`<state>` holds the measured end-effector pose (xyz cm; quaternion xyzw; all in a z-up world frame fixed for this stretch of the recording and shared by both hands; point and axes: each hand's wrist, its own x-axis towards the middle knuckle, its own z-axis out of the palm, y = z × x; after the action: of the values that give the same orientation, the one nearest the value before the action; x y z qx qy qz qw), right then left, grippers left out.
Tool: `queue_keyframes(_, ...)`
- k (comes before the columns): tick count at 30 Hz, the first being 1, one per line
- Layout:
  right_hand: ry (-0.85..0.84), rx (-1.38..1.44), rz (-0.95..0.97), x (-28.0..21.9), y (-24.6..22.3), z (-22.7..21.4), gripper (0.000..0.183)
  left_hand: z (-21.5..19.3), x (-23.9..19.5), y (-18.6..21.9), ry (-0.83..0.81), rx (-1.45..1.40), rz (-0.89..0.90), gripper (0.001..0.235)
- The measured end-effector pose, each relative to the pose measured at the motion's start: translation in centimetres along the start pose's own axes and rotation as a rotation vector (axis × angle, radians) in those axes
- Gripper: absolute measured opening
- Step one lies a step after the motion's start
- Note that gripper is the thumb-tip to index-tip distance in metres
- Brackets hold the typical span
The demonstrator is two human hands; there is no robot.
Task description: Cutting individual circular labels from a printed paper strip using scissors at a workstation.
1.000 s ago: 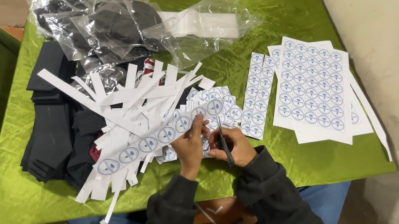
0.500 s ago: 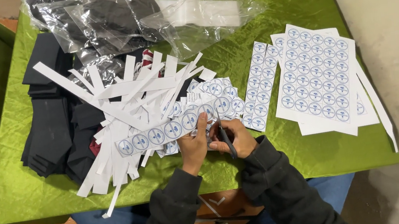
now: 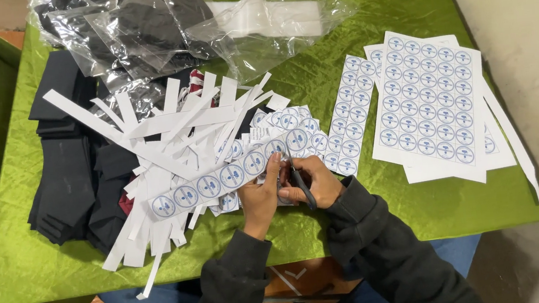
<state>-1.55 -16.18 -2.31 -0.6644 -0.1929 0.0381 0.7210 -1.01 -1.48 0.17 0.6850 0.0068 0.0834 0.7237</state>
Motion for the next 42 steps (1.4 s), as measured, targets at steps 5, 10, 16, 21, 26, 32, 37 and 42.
queue_keyframes(5, -0.007, 0.038, 0.014, 0.4, -0.8, 0.3, 0.021, -0.3, 0.6, 2.0, -0.017, 0.020, 0.022, 0.025)
queue_keyframes(10, -0.011, 0.048, 0.015, 0.4, -1.2, 0.2, 0.021, -0.2, 0.1, 0.4, -0.026, -0.017, -0.017, 0.024)
queue_keyframes(16, -0.011, 0.042, 0.018, 0.3, 0.0, -0.5, 0.022, -0.4, 0.4, 1.4, -0.048, -0.018, -0.055, 0.028)
queue_keyframes(21, -0.016, 0.039, 0.010, 0.3, -0.3, -0.4, 0.022, -0.8, 0.7, 3.1, -0.041, 0.016, 0.011, 0.026)
queue_keyframes(26, -0.003, 0.044, 0.007, 0.3, 0.0, -0.3, 0.022, -0.6, 0.7, 1.7, -0.046, 0.011, 0.017, 0.026)
queue_keyframes(32, 0.005, 0.006, 0.000, 0.3, 0.3, -0.5, 0.022, -0.4, 0.6, 0.9, -0.052, 0.017, 0.005, 0.026)
queue_keyframes(37, 0.018, -0.002, 0.023, 0.3, 0.4, -0.5, 0.022, -0.3, 0.5, 0.7, -0.053, 0.010, 0.026, 0.025)
queue_keyframes(42, 0.033, -0.050, 0.106, 0.3, 0.1, -0.5, 0.023, -0.3, 0.6, 1.1, -0.041, 0.018, 0.023, 0.028)
